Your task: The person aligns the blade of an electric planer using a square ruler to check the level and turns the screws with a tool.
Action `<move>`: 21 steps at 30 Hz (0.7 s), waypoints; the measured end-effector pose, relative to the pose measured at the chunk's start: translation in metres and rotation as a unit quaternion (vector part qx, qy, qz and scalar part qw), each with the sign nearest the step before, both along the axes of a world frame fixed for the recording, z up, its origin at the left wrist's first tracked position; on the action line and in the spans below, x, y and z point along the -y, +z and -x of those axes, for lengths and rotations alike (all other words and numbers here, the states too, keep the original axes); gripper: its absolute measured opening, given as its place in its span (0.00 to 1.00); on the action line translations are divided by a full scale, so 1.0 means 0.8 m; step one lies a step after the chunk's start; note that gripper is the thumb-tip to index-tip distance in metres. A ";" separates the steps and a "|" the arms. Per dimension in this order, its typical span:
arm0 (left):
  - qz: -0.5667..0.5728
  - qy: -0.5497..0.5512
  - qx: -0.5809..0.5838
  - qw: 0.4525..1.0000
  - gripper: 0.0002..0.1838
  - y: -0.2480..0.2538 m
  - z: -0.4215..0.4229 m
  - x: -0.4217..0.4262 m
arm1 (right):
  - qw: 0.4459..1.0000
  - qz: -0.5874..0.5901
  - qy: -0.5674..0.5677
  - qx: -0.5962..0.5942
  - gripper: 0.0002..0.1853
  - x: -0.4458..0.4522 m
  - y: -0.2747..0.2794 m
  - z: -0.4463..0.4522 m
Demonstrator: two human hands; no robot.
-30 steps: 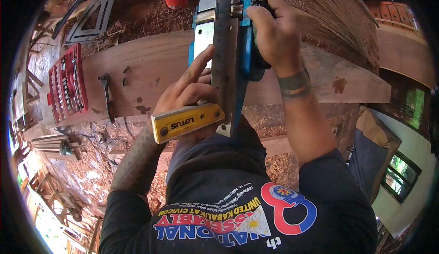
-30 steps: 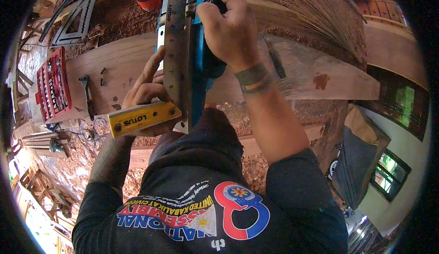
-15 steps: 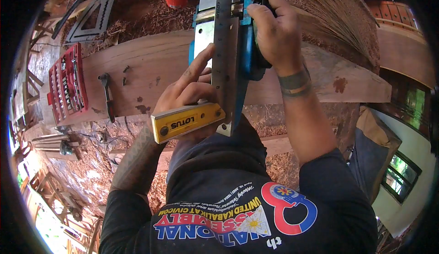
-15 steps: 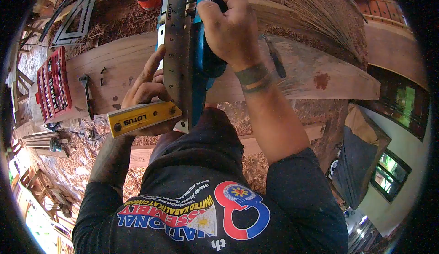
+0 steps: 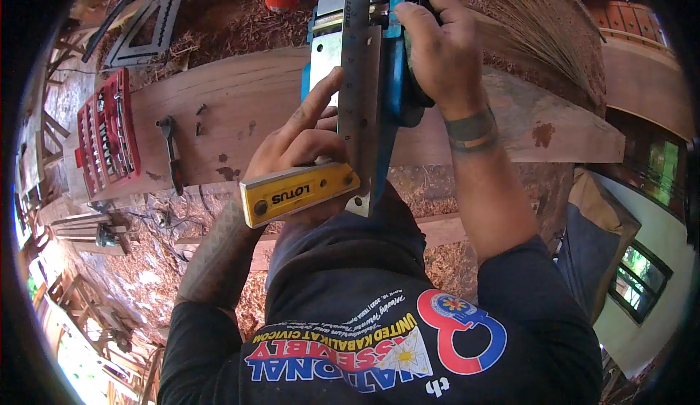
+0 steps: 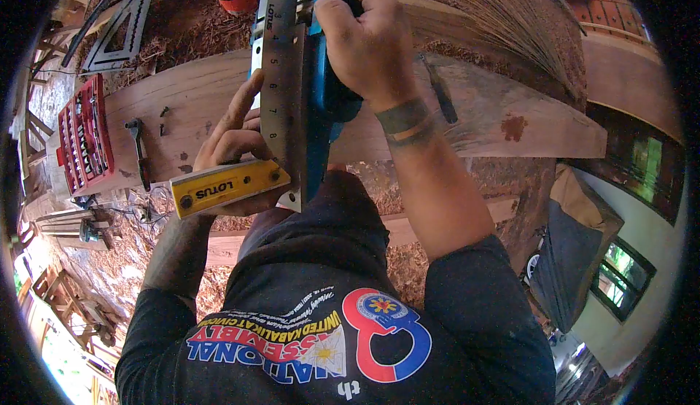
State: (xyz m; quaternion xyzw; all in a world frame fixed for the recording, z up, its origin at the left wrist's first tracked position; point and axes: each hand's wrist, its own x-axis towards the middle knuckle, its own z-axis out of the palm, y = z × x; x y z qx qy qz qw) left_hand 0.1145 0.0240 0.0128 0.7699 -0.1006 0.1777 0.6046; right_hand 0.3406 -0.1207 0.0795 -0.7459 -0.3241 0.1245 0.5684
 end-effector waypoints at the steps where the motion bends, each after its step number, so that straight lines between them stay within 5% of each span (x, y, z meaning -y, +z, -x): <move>1: 0.001 0.001 0.002 1.000 0.20 -0.001 -0.001 0.000 | 1.000 0.006 -0.003 -0.001 0.16 -0.001 0.009 0.004; 14: -0.024 0.015 0.026 0.999 0.25 -0.002 -0.002 -0.001 | 0.996 0.001 -0.070 0.058 0.20 -0.006 -0.021 -0.006; 21: -0.054 -0.038 0.024 0.998 0.27 0.022 0.014 -0.006 | 0.961 0.038 -0.024 0.272 0.18 0.003 -0.032 -0.019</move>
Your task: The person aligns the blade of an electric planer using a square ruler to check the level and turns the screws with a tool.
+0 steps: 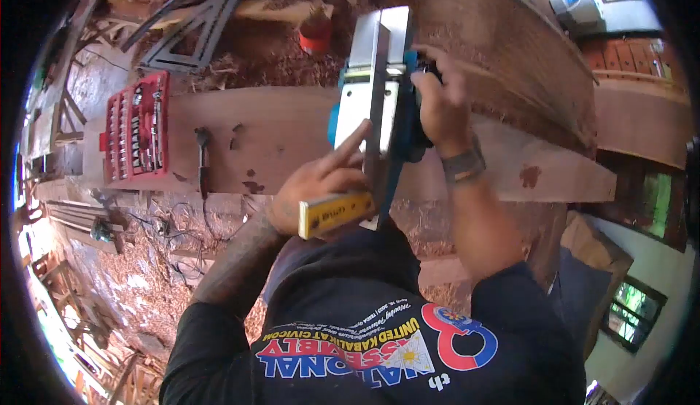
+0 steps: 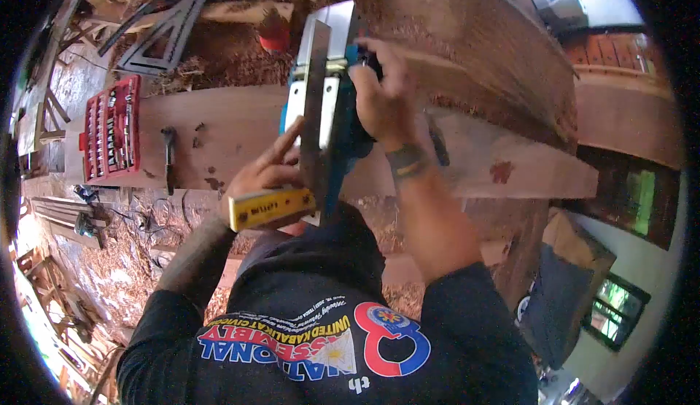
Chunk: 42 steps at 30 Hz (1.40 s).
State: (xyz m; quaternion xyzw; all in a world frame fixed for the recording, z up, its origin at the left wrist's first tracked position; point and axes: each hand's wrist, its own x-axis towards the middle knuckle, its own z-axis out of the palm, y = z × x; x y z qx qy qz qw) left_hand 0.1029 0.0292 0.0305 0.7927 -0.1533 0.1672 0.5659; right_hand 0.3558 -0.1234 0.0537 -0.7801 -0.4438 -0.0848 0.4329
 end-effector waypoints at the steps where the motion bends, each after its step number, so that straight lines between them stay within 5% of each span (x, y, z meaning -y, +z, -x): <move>1: 0.021 -0.007 0.016 1.000 0.26 0.006 0.002 0.004 | 0.988 -0.022 -0.024 -0.154 0.18 -0.005 0.015 0.011; 4: -0.004 -0.040 0.048 0.998 0.26 0.035 0.005 0.013 | 0.983 -0.021 -0.018 -0.179 0.15 -0.008 0.014 0.009; 5: 0.001 -0.054 0.025 0.998 0.27 0.045 0.008 0.015 | 0.999 0.028 -0.002 0.019 0.18 0.001 -0.025 -0.017; 8: 0.070 -0.042 0.037 0.996 0.27 0.072 0.003 0.020 | 0.974 -0.128 -0.028 -0.185 0.31 -0.010 0.004 0.012; 9: 0.055 -0.031 0.015 0.998 0.29 0.090 0.006 0.021 | 0.986 -0.096 -0.033 -0.133 0.43 -0.005 0.019 0.028; 12: -0.035 -0.107 -0.121 0.986 0.31 0.135 -0.002 0.017 | 0.969 0.024 -0.012 0.247 0.49 0.015 0.076 0.055; 16: 0.070 -0.098 -0.019 0.993 0.33 0.128 -0.012 0.026 | 0.963 0.050 -0.007 0.266 0.17 0.042 0.100 0.043; 20: 0.115 0.131 -0.149 0.973 0.45 0.076 0.014 0.016 | 0.976 0.111 -0.010 0.186 0.19 0.063 0.105 0.012; 22: 0.191 0.197 -0.351 0.895 0.45 0.057 0.023 0.014 | 0.991 0.093 -0.039 0.084 0.17 0.056 0.083 0.008; 26: 0.368 0.195 -0.426 0.803 0.36 -0.068 0.029 0.052 | 0.986 0.088 -0.056 -0.129 0.15 0.035 0.057 0.007; 29: 0.564 0.096 -0.398 0.717 0.30 -0.018 0.014 0.073 | 0.986 0.004 -0.041 -0.164 0.10 0.020 0.033 0.000; 32: 0.391 0.064 -0.468 0.790 0.26 -0.005 0.009 0.058 | 0.984 0.024 -0.018 -0.175 0.10 0.023 -0.010 -0.034; 33: 0.379 0.090 -0.449 0.804 0.26 0.043 0.006 0.062 | 0.981 0.031 -0.015 -0.192 0.10 0.023 -0.012 -0.040; 36: 0.408 0.077 -0.464 0.783 0.28 0.021 0.002 0.074 | 0.954 -0.005 -0.033 -0.298 0.11 0.019 0.014 -0.031; 38: 0.364 0.103 -0.478 0.793 0.29 0.090 0.009 0.078 | 0.924 -0.099 -0.048 -0.365 0.16 0.022 -0.017 -0.034; 42: 0.385 0.082 -0.538 0.745 0.28 0.130 0.029 0.084 | 0.943 -0.063 -0.039 -0.325 0.16 0.028 -0.002 -0.029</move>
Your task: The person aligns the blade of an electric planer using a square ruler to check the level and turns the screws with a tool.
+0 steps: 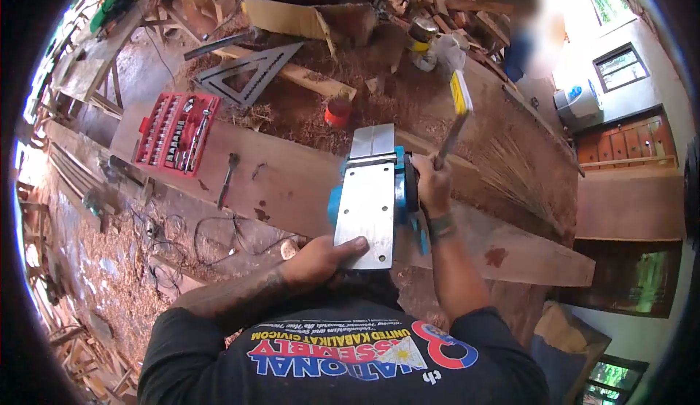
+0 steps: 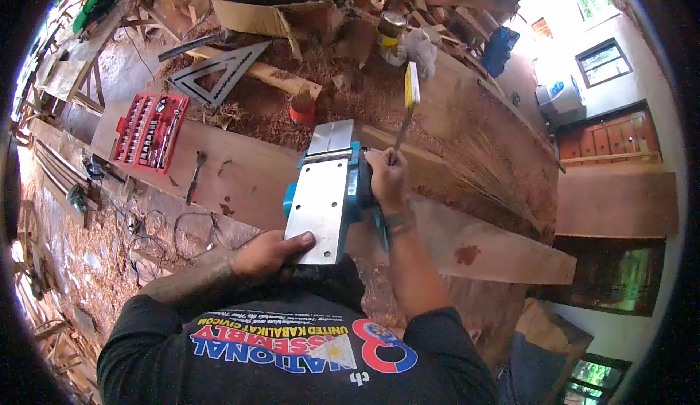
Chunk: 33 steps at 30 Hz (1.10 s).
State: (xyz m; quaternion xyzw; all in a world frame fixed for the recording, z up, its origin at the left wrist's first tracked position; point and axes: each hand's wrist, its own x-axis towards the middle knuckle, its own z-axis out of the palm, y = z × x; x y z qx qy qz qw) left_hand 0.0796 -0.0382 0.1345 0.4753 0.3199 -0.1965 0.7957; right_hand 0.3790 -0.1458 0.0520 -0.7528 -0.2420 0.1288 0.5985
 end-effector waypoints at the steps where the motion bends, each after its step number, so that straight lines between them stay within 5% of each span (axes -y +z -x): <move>1: 0.009 -0.001 -0.021 1.000 0.28 0.021 0.005 -0.001 | 0.999 0.011 0.004 -0.036 0.16 0.000 0.008 0.002; 9: 0.187 0.006 -0.058 0.981 0.27 0.049 0.018 0.003 | 0.986 0.074 0.074 -0.127 0.14 -0.011 0.024 0.008; 12: 0.255 -0.024 -0.052 0.965 0.27 0.081 0.011 -0.013 | 0.937 0.136 0.238 0.216 0.13 -0.005 0.010 -0.007; 16: 0.288 -0.115 -0.035 0.950 0.31 0.056 0.002 -0.010 | 0.968 0.145 0.196 -0.059 0.13 -0.024 0.024 0.001; 19: 0.206 -0.232 0.005 0.950 0.33 0.045 -0.007 -0.043 | 0.957 0.180 0.175 -0.149 0.14 -0.039 0.038 -0.001; 22: -0.066 -0.318 0.017 0.946 0.34 0.047 -0.020 -0.092 | 0.950 0.205 0.193 -0.135 0.19 -0.046 0.049 -0.001; 26: -0.368 -0.036 0.088 0.925 0.30 -0.098 -0.025 -0.131 | 0.936 0.257 0.207 -0.122 0.17 -0.059 0.058 0.003; 28: -0.415 -0.026 0.042 0.908 0.29 -0.069 -0.058 -0.143 | 0.928 0.286 0.219 -0.093 0.18 -0.068 0.060 0.001; 31: -0.404 0.041 0.266 0.874 0.39 -0.160 -0.085 -0.139 | 0.917 0.325 0.224 -0.054 0.18 -0.076 0.057 -0.004; 33: -0.281 0.007 0.293 0.914 0.43 -0.169 -0.101 -0.136 | 0.918 0.324 0.227 -0.044 0.17 -0.080 0.050 -0.010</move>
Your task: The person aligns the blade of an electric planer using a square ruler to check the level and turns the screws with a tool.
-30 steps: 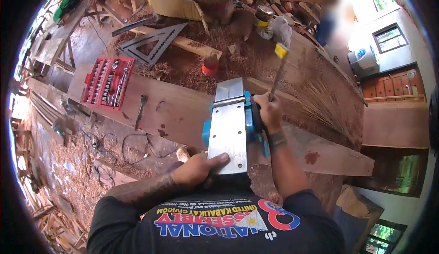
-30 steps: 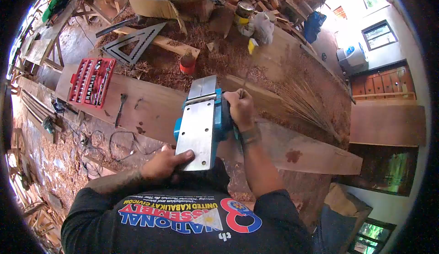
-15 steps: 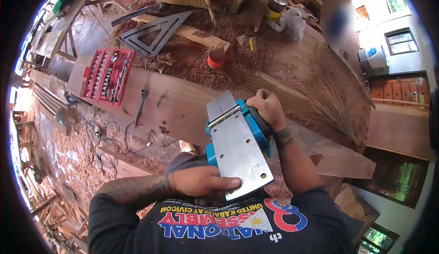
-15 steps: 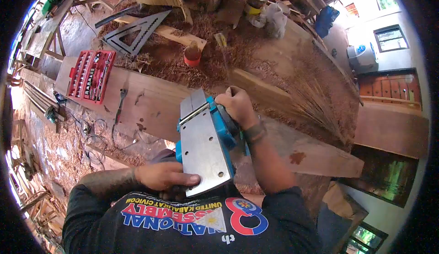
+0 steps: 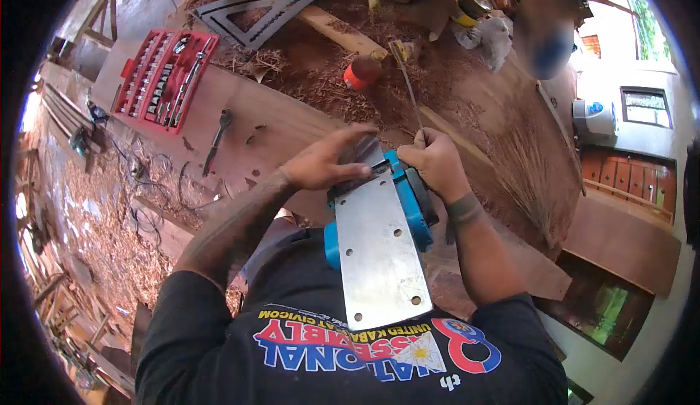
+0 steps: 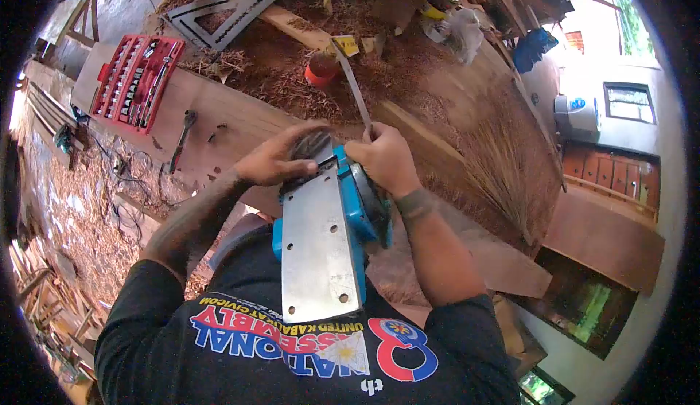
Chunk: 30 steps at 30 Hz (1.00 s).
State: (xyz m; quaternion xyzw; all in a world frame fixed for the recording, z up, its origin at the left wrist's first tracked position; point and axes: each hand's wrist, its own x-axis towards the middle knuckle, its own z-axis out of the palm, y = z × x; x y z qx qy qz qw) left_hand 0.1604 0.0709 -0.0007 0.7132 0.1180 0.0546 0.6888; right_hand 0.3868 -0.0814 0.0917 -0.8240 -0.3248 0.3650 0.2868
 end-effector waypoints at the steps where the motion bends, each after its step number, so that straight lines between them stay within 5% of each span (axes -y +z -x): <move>1: 0.054 -0.038 0.004 0.998 0.45 -0.003 -0.007 0.001 | 1.000 -0.012 -0.004 -0.022 0.17 0.000 -0.005 -0.002; 6: -0.003 -0.056 0.095 0.994 0.43 -0.032 -0.017 0.002 | 0.995 -0.091 -0.015 -0.034 0.16 0.001 0.002 0.009; 9: -0.027 -0.051 0.099 0.993 0.42 -0.041 -0.016 0.003 | 0.952 -0.296 -0.046 -0.064 0.14 0.003 0.014 0.014; 12: -0.059 -0.032 0.112 0.991 0.41 -0.043 -0.014 0.008 | 0.884 -0.457 0.053 -0.089 0.07 -0.009 0.059 0.015; 17: -0.084 -0.025 0.118 0.989 0.39 -0.051 -0.015 0.012 | 0.798 -0.493 0.217 -0.269 0.19 -0.028 0.143 0.040; 23: -0.105 -0.022 0.118 0.987 0.39 -0.041 -0.013 0.011 | 0.879 -0.418 0.180 -0.142 0.17 -0.044 0.125 0.079; 30: -0.131 -0.018 0.118 0.984 0.40 -0.049 -0.014 0.009 | 0.874 -0.367 0.203 -0.246 0.22 -0.058 0.131 0.086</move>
